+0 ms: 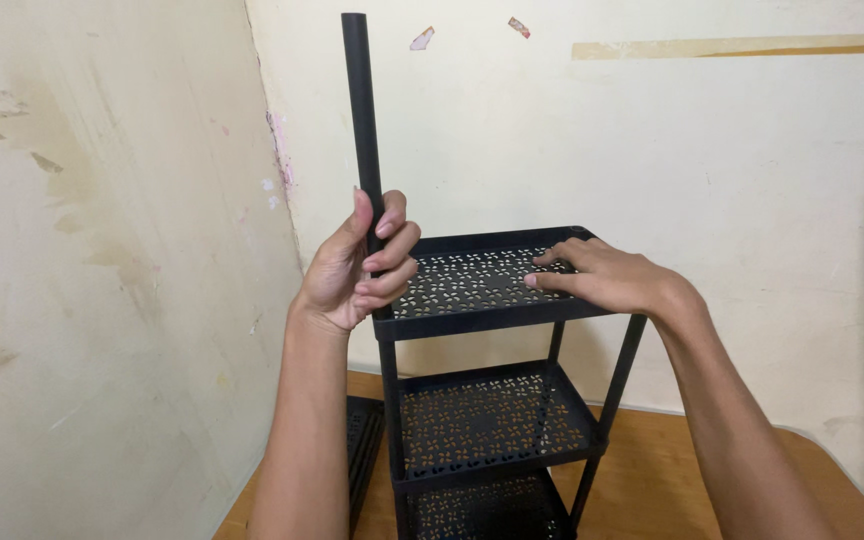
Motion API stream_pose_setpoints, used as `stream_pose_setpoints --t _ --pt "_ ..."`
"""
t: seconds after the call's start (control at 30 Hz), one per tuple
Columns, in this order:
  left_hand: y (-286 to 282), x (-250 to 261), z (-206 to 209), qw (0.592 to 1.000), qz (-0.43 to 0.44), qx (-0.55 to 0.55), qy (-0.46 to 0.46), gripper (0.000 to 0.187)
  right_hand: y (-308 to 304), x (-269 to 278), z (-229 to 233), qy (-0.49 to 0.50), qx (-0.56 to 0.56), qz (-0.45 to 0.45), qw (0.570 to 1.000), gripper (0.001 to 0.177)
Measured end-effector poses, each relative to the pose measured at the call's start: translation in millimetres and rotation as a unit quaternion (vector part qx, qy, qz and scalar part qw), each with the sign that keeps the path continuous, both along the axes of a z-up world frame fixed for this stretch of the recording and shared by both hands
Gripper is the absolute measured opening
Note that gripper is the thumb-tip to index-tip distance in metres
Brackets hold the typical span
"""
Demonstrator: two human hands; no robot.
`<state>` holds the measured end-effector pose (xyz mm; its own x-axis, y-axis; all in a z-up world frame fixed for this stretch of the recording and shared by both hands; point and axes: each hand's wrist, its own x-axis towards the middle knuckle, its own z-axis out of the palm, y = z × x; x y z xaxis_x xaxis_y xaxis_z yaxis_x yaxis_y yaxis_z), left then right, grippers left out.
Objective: The person assembles a black perforated plastic shelving unit by inserting vertical support poles into the top tray. They lift and rotate the unit to access different sides, then insert two poles into the front holes and two into the back holes, adjusting them to ensure a secure fit.
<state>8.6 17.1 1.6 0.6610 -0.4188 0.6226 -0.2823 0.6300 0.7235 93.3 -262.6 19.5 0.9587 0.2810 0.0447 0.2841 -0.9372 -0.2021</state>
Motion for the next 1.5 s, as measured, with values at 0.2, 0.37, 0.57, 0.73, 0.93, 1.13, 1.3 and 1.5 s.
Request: stream_pose_setpoints --t 0.2,0.37,0.57,0.73,0.93,1.13,1.3,1.5 --pt "-7 0 2 0.972 0.232 0.019 0.016 0.054 3 10 -5 -0.025 0.007 0.013 1.0 0.079" --pt "-22 8 2 0.877 0.479 0.048 0.006 0.053 7 17 -7 -0.026 0.025 0.005 0.999 0.076" --pt "-38 14 -2 0.746 0.662 0.05 -0.052 0.057 9 14 -5 -0.022 0.025 -0.01 0.999 0.076" --pt "-35 8 -4 0.812 0.58 0.031 -0.05 0.053 9 9 -5 -0.024 0.035 -0.001 0.999 0.074" --pt "-24 -11 -4 0.912 0.409 0.022 -0.021 0.051 7 0 -4 -0.025 0.033 -0.008 0.999 0.074" --pt "-9 -28 13 0.987 0.162 -0.016 -0.012 0.05 1 -12 -3 -0.023 0.022 0.009 0.999 0.076" --pt "-7 -20 9 0.997 -0.056 -0.036 -0.028 0.048 -5 -13 -5 -0.024 0.023 0.019 0.999 0.076" --pt "-12 -21 -2 0.996 0.089 -0.023 -0.023 0.052 -7 -12 -5 -0.029 0.023 0.022 0.999 0.074"
